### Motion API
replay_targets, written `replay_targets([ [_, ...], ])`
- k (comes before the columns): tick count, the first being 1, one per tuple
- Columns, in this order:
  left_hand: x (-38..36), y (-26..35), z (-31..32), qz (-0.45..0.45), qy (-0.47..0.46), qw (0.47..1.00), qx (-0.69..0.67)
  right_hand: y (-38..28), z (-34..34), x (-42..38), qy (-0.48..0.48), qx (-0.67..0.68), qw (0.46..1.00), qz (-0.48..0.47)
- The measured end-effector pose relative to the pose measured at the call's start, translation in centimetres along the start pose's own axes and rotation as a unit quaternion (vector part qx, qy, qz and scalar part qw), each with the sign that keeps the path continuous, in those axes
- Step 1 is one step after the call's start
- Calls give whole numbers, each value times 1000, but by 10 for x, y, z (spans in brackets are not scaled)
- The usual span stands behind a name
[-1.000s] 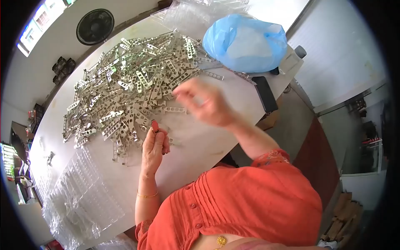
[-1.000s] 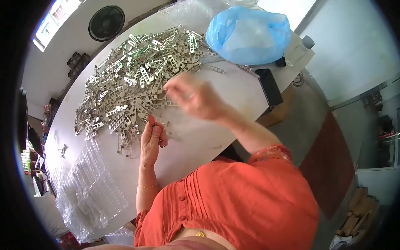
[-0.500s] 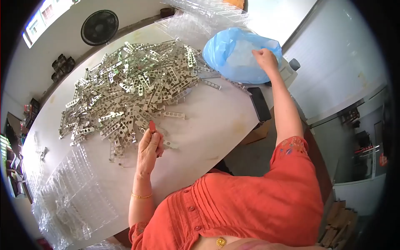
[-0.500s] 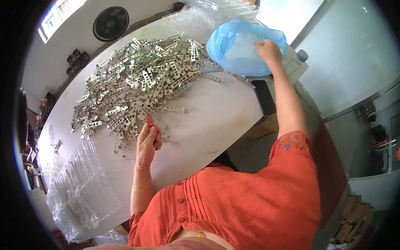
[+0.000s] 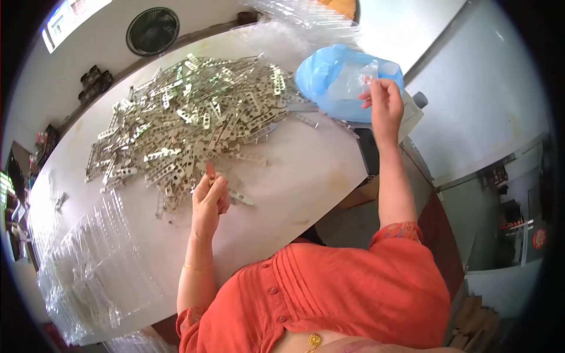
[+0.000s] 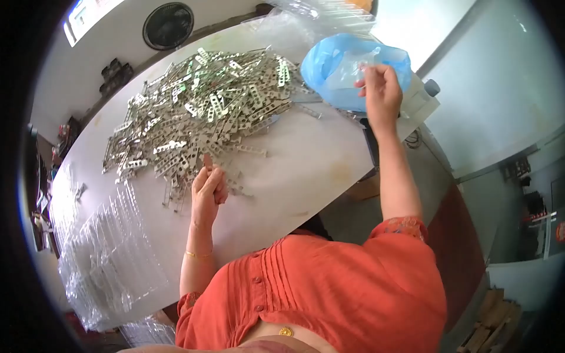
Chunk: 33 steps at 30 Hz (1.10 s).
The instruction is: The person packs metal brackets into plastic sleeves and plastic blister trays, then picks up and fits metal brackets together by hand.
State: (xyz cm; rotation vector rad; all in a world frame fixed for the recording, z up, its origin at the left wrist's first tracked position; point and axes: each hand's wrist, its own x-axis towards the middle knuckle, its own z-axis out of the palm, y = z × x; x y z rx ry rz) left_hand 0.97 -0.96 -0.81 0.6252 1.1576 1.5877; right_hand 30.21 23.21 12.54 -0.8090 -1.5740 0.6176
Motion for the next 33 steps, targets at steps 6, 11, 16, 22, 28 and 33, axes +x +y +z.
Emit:
replay_targets([
  [6, -2, 2, -6, -23, -47, 995, -87, -32, 89, -117, -200, 174, 958, -113],
  [11, -1, 10, -20, -37, -75, 976, -200, -41, 144, -166, -351, 168, 904, -179],
  [16, 6, 3, -35, 7, 15, 988, -156, -33, 164, -189, -392, 195, 883, -171],
  [22, 1, 16, -33, 64, 56, 994, -74, -18, 165, -170, -437, 234, 863, 99],
  [28, 1, 13, -24, 92, 29, 993, 62, -11, 201, -131, -388, 310, 836, 236],
  [33, 5, 9, -24, 78, 49, 992, 83, 2, 210, -128, -312, 308, 867, 236],
])
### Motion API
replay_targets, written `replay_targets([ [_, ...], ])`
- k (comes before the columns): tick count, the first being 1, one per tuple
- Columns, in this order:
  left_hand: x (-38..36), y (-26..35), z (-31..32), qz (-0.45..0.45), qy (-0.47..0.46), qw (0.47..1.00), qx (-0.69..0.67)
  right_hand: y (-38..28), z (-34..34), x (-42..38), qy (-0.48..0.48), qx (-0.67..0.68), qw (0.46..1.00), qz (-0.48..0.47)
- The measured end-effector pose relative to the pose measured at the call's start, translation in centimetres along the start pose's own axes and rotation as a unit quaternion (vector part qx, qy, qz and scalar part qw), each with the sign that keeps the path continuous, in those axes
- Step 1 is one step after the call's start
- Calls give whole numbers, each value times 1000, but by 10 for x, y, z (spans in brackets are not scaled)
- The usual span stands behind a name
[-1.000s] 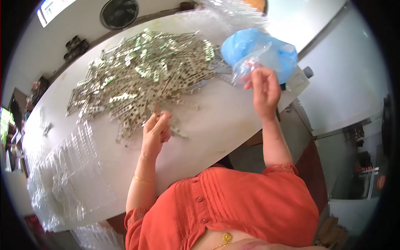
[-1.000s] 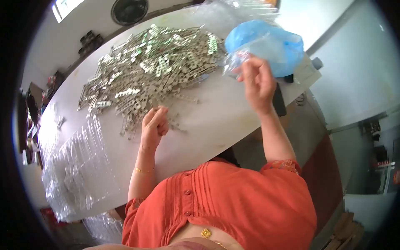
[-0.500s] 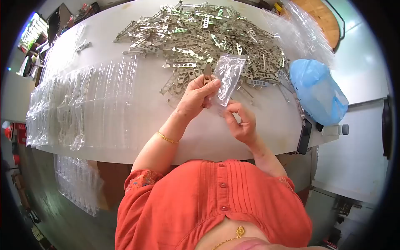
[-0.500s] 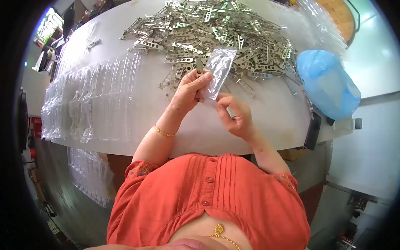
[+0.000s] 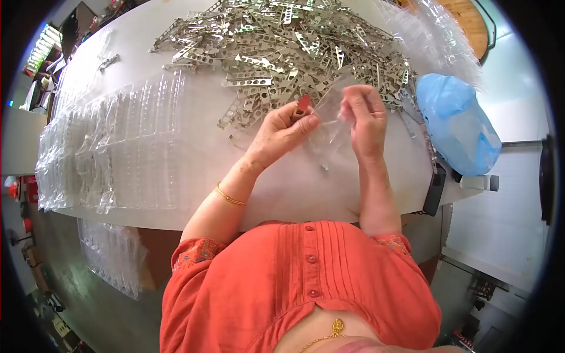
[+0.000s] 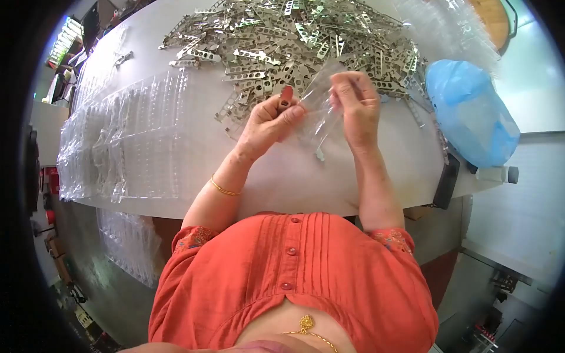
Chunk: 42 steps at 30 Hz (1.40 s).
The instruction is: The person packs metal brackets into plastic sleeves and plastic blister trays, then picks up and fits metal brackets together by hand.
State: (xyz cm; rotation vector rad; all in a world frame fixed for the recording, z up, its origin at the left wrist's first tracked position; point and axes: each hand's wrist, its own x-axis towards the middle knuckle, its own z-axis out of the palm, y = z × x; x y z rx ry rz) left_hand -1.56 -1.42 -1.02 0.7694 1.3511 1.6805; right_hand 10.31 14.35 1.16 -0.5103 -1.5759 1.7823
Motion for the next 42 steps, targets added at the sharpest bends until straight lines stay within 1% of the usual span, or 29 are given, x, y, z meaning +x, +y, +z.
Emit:
replay_targets([
  [1, 0, 2, 0, -5, 1, 1000, 0, 1, 0, 0, 51, 34, 997, -36],
  [2, 0, 5, -2, -16, 20, 999, -41, 2, -4, 2, 53, 36, 997, -32],
  [3, 0, 6, -4, -29, 38, 995, -82, 3, -10, 5, 95, 78, 992, -41],
  [4, 1, 4, -6, -34, 37, 995, -82, 2, -14, 7, 137, 120, 982, -52],
  [5, 3, 1, -8, -42, 35, 991, -120, -1, -17, 8, 160, 144, 976, -44],
  [6, 4, -1, -8, -49, 33, 985, -159, 0, -23, 8, 164, 144, 975, -42],
  [8, 5, -3, -4, -47, 34, 985, -161, 2, -34, 9, 184, 164, 967, -59],
  [11, 6, -1, 0, -55, 54, 987, -141, -2, -36, 11, 208, 156, 963, -71],
  [12, 5, -1, 1, -58, 39, 987, -145, -2, -36, 10, 223, 149, 960, -79],
  [14, 1, -3, 2, -66, 25, 986, -148, -3, -35, 8, 218, 144, 961, -85],
  [16, 2, -4, 2, -67, 16, 985, -160, -3, -35, 9, 239, 120, 960, -88],
  [19, 2, -5, 3, -72, 17, 986, -152, 2, -35, 9, 223, 121, 962, -101],
  [22, 3, -8, 5, -59, 21, 989, -131, 3, -29, 6, 217, 116, 966, -84],
  [24, 2, -7, 3, -67, 22, 988, -134, 4, -27, 5, 210, 112, 968, -80],
  [26, 2, -5, 4, -53, 36, 992, -110, 4, -26, 5, 211, 100, 969, -82],
  [30, 3, -4, 0, -29, 55, 990, -126, 5, -32, 5, 218, 105, 966, -91],
  [32, 3, -1, 0, -25, 82, 989, -120, 9, -34, 7, 202, 77, 970, -113],
  [33, 2, 1, 2, -22, 90, 990, -110, 9, -32, 7, 211, 64, 968, -120],
  [34, 3, 0, 2, -20, 83, 990, -113, 8, -30, 6, 214, 60, 967, -125],
  [36, 4, -2, 0, -4, 91, 986, -140, 5, -27, 5, 232, 29, 967, -103],
  [42, 5, -3, -6, 15, 74, 988, -133, 4, -23, 5, 232, 23, 967, -104],
])
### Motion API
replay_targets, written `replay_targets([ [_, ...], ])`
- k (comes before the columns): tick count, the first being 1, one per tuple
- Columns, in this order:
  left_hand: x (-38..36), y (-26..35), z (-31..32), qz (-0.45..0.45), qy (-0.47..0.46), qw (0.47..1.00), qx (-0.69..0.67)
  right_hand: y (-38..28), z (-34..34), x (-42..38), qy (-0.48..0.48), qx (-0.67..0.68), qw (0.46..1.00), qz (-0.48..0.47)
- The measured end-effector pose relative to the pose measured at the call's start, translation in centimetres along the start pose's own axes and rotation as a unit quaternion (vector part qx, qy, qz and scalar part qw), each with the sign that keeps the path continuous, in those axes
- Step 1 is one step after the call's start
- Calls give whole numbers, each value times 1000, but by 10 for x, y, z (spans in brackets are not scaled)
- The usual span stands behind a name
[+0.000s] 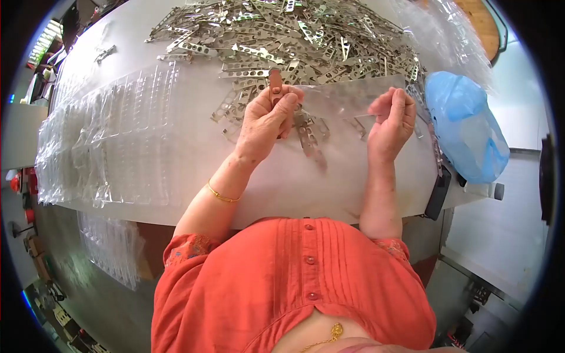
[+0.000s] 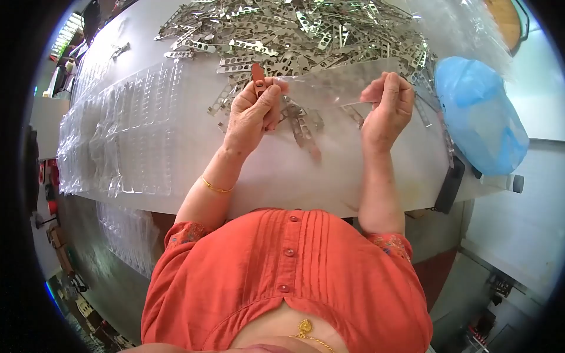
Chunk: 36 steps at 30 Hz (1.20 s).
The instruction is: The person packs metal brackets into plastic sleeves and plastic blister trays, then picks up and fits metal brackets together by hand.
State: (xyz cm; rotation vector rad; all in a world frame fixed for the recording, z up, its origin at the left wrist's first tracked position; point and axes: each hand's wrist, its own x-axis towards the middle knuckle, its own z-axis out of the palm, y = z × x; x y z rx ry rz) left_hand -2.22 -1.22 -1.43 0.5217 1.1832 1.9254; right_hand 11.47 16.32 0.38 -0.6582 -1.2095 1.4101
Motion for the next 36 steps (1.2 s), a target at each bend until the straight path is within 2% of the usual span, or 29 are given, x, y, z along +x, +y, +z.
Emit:
replay_targets([
  [11, -1, 0, 2, -3, 4, 1000, 0, 3, 0, -1, -7, 15, 1000, -17],
  [23, -1, -1, 3, -17, -60, 998, 12, 4, 1, -2, 13, 2, 1000, -11],
  [36, 2, -6, 2, -26, -40, 998, -32, 4, -3, -2, -18, -13, 999, -23],
])
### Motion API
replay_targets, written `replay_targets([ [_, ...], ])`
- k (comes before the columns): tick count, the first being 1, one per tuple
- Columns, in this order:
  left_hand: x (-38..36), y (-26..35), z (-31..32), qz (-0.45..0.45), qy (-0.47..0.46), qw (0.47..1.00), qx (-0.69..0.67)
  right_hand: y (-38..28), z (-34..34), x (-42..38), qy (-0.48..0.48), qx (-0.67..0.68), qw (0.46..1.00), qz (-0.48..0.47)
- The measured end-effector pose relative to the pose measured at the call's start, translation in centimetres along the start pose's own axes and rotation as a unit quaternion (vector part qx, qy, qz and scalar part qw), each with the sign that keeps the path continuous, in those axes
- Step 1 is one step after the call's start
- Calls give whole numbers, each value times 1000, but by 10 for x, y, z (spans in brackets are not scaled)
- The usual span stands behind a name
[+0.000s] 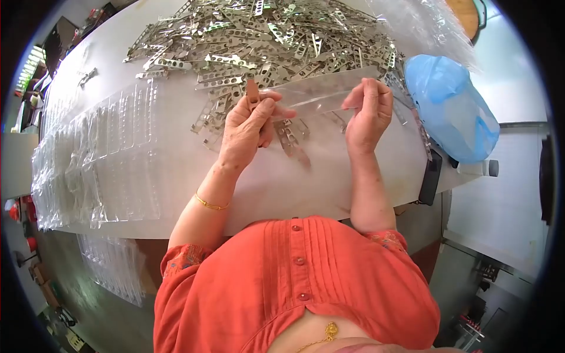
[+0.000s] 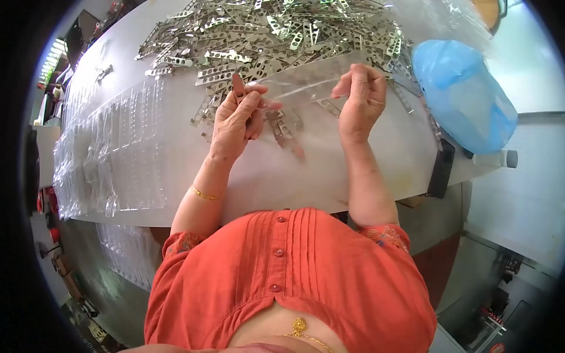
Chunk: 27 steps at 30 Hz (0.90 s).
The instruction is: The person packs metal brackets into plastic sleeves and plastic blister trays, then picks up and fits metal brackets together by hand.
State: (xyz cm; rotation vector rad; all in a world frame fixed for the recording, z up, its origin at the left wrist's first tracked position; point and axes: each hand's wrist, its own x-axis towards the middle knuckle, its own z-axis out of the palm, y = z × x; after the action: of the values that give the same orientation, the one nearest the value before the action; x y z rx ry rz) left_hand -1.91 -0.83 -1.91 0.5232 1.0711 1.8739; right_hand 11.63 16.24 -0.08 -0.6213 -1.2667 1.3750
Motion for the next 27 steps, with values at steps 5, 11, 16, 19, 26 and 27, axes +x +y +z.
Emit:
replay_targets([
  [5, -1, 1, 1, 5, 12, 1000, 21, -3, 0, 1, 1, 8, 1000, 3],
  [11, 0, 0, -1, -9, 15, 999, 47, -3, -4, 5, 10, 18, 1000, 5],
  [16, 0, 2, 0, -9, 13, 1000, 8, -9, 0, 1, -82, 93, 992, 24],
  [19, 0, 2, 0, -7, 11, 1000, -26, -7, 11, -9, -164, 101, 979, 71],
  [26, -2, 2, 2, -3, -27, 999, -29, 3, 6, -17, -221, 51, 968, 109],
  [27, -2, 1, 1, 2, -23, 1000, -22, 1, 5, -13, -194, 78, 970, 126],
])
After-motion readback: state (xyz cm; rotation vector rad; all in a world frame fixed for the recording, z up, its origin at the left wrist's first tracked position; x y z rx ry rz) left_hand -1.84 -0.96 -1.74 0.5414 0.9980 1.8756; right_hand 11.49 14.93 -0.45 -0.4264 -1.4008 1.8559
